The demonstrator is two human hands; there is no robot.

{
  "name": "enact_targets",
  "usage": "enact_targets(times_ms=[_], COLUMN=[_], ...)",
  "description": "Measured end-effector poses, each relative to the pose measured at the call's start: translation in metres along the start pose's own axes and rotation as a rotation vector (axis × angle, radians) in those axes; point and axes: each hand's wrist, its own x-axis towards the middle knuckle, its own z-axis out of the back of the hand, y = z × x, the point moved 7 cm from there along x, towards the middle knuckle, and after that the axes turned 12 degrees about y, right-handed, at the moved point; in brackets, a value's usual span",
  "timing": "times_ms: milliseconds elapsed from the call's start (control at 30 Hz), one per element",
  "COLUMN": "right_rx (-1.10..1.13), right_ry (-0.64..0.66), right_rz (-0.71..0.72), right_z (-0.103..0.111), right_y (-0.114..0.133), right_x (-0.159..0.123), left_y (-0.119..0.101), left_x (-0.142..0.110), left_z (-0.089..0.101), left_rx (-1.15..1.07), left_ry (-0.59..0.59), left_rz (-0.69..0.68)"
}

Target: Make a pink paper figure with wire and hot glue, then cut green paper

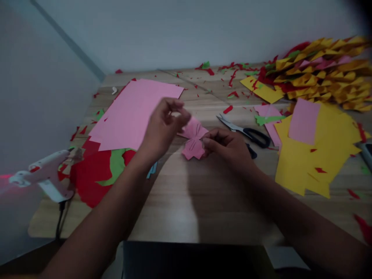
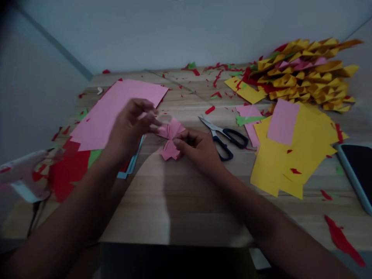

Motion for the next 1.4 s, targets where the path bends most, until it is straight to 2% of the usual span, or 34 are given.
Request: enact_targets(times_ms=[67, 100, 133, 267, 367, 433, 633, 833, 1133, 1300, 1400], right_rx=[-0.030, -0.046, -0.057, -0.012, -0.002, -0.024, -0.112, -0.214, -0.366, -0.276, -0.228], right_ry=[0.015, 0.012, 0.003, -0.064, -0.074, -0.075, -0.116, -0.077, -0.046, 0.044, 0.056], right_rz=[0.006, 0.011, 0.012, -0.021, -0.045, -0.030, 0.011, -0.039, -0.026, -0.045, -0.064], right_z=[0.000, 0.001, 0.002, 0.006, 0.004, 0.003, 0.006, 0.004, 0.003, -0.004, -0.005], right_y=[0.002, 0.002, 0.002, -0.006, -0.010, -0.010, -0.004, -0.004, 0.001, -0.001, -0.004], right_x=[0.002, 0.003, 0.003, 0.002, 0.000, -0.001, -0.003, -0.006, -0.005, -0.001, 0.000], left_y=[0.023, 0.032, 0.037, 0.051, 0.055, 0.054, 0.056, 0.054, 0.059, 0.058, 0.056], left_x=[0.002, -0.002, -0.006, -0.023, -0.028, -0.029, -0.033, -0.033, -0.035, -0.033, -0.031], left_z=[-0.024, -0.032, -0.036, -0.034, -0.034, -0.037, -0.048, -0.048, -0.047, -0.045, -0.041], left_rx=[-0.106, -0.144, -0.180, -0.375, -0.478, -0.512, -0.481, -0.467, -0.487, -0.445, -0.479], left_ry=[0.213, 0.261, 0.261, 0.099, 0.060, 0.077, 0.237, 0.244, 0.229, 0.219, 0.137], left_rz=[0.201, 0.262, 0.289, 0.316, 0.366, 0.391, 0.477, 0.432, 0.465, 0.451, 0.407])
